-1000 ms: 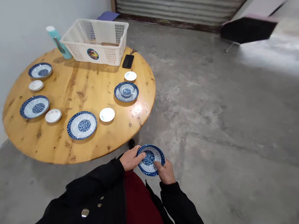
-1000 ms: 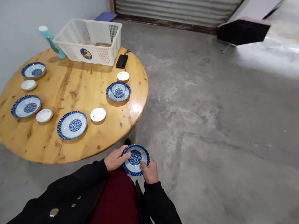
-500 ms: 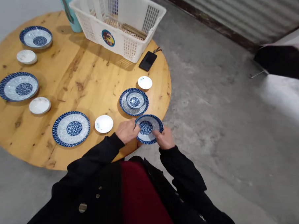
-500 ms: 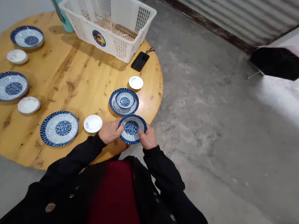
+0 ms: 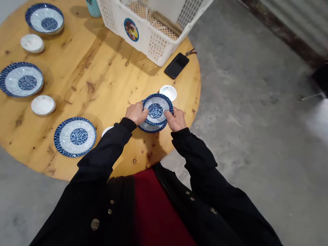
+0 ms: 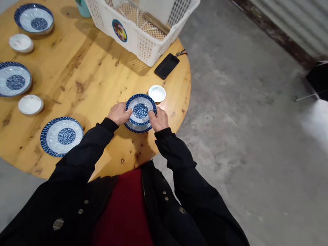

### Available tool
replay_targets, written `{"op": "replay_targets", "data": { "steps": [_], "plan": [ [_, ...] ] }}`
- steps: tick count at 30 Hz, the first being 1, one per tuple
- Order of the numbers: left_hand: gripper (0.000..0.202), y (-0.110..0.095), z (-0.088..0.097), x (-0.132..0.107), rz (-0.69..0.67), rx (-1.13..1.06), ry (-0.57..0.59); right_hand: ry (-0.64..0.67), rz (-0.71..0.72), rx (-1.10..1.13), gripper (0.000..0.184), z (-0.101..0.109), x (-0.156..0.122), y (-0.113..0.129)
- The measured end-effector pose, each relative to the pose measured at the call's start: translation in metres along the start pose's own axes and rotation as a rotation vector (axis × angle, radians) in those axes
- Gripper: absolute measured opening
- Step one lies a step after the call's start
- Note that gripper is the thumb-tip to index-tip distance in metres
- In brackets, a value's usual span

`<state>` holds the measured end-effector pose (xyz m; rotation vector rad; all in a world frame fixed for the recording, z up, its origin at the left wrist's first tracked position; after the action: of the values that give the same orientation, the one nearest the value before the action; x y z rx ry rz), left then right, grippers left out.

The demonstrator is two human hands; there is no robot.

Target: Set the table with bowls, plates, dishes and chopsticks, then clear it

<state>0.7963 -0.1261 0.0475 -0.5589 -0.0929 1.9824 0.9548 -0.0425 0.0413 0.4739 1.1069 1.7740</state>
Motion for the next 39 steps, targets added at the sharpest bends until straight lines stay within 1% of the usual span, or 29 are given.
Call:
{"op": "replay_targets", "data": {
  "steps": [3, 6, 10, 15, 19, 23, 26, 29, 31, 32, 34, 36, 37, 38, 39],
  "plan": [
    [0.031, 0.0, -0.006, 0.007, 0.025, -0.017, 0.019, 0.038, 0.016, -0.232, 0.023, 0.0, 0.012, 0.0],
    [0.03, 0.001, -0.016, 0.01, 0.054, 0.006, 0.052, 0.12, 0.03, -0.436, 0.027, -0.005, 0.019, 0.001],
    [0.034, 0.005, -0.025, 0.009, 0.105, 0.083, 0.083, 0.237, -0.006, -0.602, 0.035, -0.014, 0.022, -0.005],
    [0.047, 0.008, -0.031, 0.004, 0.161, 0.158, 0.121, 0.35, -0.016, -0.645, 0.048, -0.024, 0.021, -0.01],
    [0.048, 0.009, -0.034, 0.006, 0.183, 0.188, 0.141, 0.389, -0.008, -0.674, 0.055, -0.027, 0.023, -0.011],
    [0.046, 0.009, -0.037, 0.01, 0.179, 0.21, 0.16, 0.411, -0.004, -0.682, 0.058, -0.029, 0.025, -0.013],
    [0.047, 0.012, -0.037, 0.012, 0.175, 0.217, 0.176, 0.411, -0.006, -0.655, 0.055, -0.029, 0.026, -0.014],
    [0.054, 0.018, -0.033, 0.011, 0.186, 0.176, 0.169, 0.375, 0.015, -0.548, 0.05, -0.024, 0.028, -0.012],
    [0.063, 0.022, -0.032, 0.01, 0.189, 0.074, 0.141, 0.343, 0.019, -0.403, 0.049, -0.022, 0.031, -0.012],
    [0.065, 0.024, -0.034, 0.01, 0.188, -0.014, 0.136, 0.334, 0.006, -0.302, 0.048, -0.024, 0.032, -0.014],
    [0.068, 0.025, -0.048, 0.009, 0.189, -0.29, 0.186, 0.347, -0.04, -0.031, 0.041, -0.033, 0.034, -0.02],
    [0.072, 0.019, -0.07, 0.007, 0.207, -0.675, 0.291, 0.379, -0.109, 0.3, 0.033, -0.048, 0.036, -0.027],
    [0.074, 0.017, -0.081, 0.006, 0.233, -0.839, 0.34, 0.389, -0.166, 0.457, 0.032, -0.056, 0.036, -0.032],
    [0.074, 0.014, -0.088, 0.005, 0.248, -0.956, 0.361, 0.391, -0.238, 0.588, 0.032, -0.064, 0.035, -0.039],
    [0.073, 0.014, -0.092, 0.006, 0.253, -1.022, 0.344, 0.381, -0.316, 0.684, 0.032, -0.071, 0.034, -0.047]
  ]
}}
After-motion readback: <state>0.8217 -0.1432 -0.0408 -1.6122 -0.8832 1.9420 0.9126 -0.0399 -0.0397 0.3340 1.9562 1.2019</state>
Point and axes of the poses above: each hand's wrist, its own x-axis towards the middle knuckle, its own z-axis out of the back of the hand, y = z × x, the point moved 10 cm from there along x, towards the middle knuckle, and after that the axes turned 13 degrees about x, right-handed, at the moved point
